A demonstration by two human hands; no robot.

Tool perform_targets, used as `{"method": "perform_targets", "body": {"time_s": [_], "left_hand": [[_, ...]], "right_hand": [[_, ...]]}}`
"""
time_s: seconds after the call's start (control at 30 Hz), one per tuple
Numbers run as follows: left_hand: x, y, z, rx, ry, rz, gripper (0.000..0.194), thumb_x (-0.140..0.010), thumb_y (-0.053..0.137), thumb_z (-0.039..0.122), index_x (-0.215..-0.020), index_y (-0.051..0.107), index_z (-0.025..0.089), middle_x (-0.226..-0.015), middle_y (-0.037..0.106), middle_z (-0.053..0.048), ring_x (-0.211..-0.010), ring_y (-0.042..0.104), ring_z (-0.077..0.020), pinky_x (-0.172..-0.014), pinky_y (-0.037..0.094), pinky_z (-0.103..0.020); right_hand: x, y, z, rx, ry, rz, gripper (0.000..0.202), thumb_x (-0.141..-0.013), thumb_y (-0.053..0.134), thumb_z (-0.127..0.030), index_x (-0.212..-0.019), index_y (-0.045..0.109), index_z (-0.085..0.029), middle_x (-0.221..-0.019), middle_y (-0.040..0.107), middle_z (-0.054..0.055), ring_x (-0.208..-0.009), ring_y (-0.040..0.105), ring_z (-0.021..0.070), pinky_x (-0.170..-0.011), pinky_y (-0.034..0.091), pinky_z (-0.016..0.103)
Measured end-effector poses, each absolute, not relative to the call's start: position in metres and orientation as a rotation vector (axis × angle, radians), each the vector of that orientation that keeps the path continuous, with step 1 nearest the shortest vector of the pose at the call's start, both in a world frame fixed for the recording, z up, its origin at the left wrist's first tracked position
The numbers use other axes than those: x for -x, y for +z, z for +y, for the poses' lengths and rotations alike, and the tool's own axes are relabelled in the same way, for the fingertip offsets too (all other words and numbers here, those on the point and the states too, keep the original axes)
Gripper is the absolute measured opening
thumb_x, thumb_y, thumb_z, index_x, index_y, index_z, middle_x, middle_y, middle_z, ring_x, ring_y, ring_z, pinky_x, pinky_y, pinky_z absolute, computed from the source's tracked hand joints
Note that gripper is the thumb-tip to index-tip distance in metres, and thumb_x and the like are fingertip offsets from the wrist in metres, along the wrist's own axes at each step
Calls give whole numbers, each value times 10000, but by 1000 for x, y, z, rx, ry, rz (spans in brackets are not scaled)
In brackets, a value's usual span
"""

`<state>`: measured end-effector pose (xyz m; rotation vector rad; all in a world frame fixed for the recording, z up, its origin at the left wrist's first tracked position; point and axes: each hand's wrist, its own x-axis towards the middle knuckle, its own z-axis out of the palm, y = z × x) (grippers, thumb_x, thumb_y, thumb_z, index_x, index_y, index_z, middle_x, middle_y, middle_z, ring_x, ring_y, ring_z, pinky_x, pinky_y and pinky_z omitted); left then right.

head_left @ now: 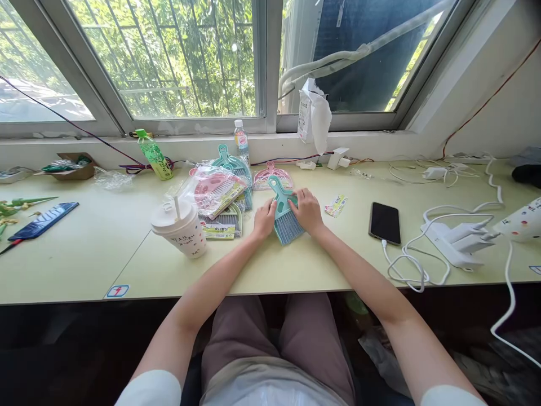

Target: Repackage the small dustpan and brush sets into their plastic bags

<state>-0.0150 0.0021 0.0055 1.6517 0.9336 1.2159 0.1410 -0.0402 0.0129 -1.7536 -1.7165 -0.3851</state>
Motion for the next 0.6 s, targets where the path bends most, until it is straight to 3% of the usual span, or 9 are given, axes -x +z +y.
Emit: {"method": "perform_targets", "body": {"time_s": [0.2, 0.37, 0.6], "left_hand": [[13, 8, -10, -1684, 1283, 960, 208, -967, 547, 319, -930, 727, 223, -837, 698, -60, -833, 619, -233, -830, 423, -295], [14, 11, -8, -1711, 1252, 896, 246, -976, 526, 331, -988, 748, 224, -905, 730, -64, -865, 630, -243, -821, 437, -297], [13, 17, -7, -1835, 1195, 887, 312, -997, 479, 367, -1066, 749, 229, -946, 748, -58, -913, 655, -256, -836, 459, -313]], "right_hand": [[-132, 17, -44, 1768, -381, -1808, 375, -995, 444, -465, -932, 681, -181, -957, 706, 141, -934, 609, 294, -822, 395, 400], [-141, 16, -37, 1682, -57, -1659, 339, -930, 507, -513, -813, 636, -222, -907, 697, 81, -837, 612, 231, -696, 401, 324], [-155, 21, -34, 1509, 267, -1503, 339, -800, 608, -548, -696, 569, -228, -804, 650, 28, -773, 563, 185, -727, 402, 303]]}}
